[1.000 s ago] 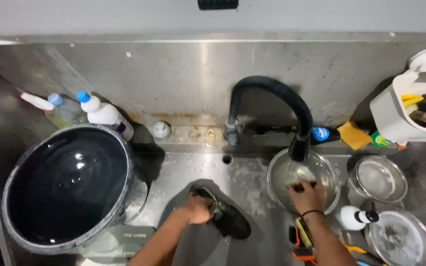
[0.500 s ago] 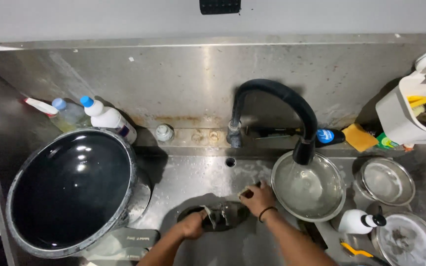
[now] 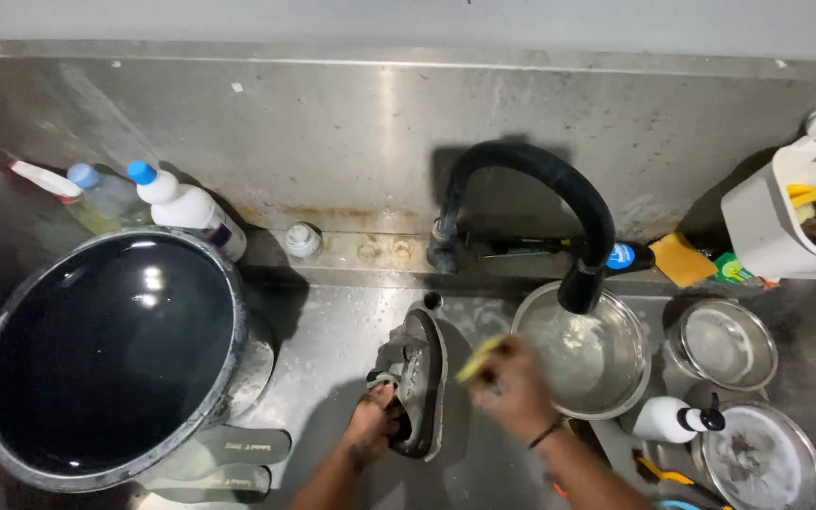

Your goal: Scrubbing the soles of a shoe in a metal sink using a brush, sponge, and cleaning solution.

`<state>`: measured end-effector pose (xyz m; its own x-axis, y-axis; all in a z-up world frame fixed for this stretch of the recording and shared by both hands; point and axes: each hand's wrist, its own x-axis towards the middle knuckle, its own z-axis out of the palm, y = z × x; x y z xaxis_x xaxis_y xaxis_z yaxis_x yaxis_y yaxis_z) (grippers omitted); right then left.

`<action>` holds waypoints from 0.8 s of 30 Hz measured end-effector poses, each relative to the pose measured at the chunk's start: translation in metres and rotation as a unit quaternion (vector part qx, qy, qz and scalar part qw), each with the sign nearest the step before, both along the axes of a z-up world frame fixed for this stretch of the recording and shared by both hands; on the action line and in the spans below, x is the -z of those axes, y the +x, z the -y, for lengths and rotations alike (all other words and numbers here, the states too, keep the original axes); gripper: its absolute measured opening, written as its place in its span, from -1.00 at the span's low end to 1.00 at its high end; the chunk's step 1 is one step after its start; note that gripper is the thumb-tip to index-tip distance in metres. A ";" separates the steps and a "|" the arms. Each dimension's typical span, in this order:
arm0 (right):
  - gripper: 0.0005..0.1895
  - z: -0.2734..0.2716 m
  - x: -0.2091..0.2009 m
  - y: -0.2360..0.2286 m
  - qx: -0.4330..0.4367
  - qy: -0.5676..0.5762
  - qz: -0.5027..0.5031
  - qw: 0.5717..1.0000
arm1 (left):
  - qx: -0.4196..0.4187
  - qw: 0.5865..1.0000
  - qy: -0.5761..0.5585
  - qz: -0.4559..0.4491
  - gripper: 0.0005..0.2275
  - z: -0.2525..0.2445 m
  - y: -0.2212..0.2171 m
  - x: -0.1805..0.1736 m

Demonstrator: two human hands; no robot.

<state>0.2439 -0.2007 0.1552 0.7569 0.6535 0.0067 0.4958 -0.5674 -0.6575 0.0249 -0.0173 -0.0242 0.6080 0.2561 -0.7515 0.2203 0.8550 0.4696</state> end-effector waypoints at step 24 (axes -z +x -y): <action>-0.32 -0.050 0.035 -0.045 -0.184 0.098 -0.233 0.950 | 0.117 0.927 0.318 -0.163 -0.71 0.038 0.008 0.068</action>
<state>0.1989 -0.1510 0.1206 0.4286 0.8948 -0.1248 0.2649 -0.2566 -0.9295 0.0332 -0.0549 -0.0927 0.4690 0.6004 -0.6477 0.5838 0.3396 0.7375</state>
